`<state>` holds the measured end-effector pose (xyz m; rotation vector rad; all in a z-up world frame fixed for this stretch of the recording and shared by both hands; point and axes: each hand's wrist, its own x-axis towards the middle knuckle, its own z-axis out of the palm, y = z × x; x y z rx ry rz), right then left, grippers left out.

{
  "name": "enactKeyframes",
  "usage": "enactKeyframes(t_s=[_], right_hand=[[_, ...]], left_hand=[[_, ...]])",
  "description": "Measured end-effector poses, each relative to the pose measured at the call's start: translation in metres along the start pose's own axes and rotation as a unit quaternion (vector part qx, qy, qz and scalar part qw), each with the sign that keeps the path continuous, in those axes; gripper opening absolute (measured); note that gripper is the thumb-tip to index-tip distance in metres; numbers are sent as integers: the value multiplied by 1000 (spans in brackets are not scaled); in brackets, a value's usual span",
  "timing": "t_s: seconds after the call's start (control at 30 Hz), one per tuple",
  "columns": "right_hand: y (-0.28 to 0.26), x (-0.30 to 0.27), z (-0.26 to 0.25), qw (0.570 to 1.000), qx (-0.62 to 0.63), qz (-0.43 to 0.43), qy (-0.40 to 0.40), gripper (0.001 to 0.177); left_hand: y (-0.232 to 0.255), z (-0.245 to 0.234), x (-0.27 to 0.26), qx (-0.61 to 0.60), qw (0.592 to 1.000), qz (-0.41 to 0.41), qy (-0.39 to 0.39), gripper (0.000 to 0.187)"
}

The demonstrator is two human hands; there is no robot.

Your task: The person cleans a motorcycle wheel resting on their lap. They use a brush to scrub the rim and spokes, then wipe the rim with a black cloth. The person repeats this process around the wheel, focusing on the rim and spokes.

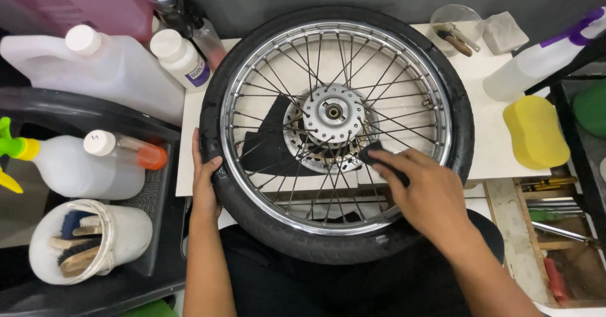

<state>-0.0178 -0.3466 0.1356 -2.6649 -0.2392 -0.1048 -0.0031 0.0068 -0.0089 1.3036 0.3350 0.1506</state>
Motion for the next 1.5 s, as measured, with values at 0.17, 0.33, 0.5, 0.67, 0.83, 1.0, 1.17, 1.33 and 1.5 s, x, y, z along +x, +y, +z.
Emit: enactKeyframes(t_s=[0.17,0.33,0.5,0.67,0.83,1.0,1.17,1.33,1.5], right_hand=[[31,77,34,993,-74,-51,73,26],[45,131,57,984,-144,-83,56,21],[55,150,69,981,-171,-87,15,19],[76,156,79,970,-228,-81,17,18],[86,151,76,978,-192,-72,-26,21],[88,150,65,973,-219,-72,23,18],[97,151,65,972,-220,-69,38,19],[136,151,72,973,-227,-32,44,18],[153,155,76,939,-339,-20,56,16]], left_hand=[[-2,-1,2,-12,1000,-10,7,85],[-3,-1,3,2,1000,-9,11,85],[-3,-1,4,19,1000,-10,16,84],[0,3,4,23,999,-18,28,86],[-2,-2,-3,37,998,-36,46,87],[10,9,-3,36,999,-27,31,84],[7,6,2,29,999,-17,23,84],[4,4,1,19,1000,-10,22,84],[-3,-2,3,18,1000,-3,18,84]])
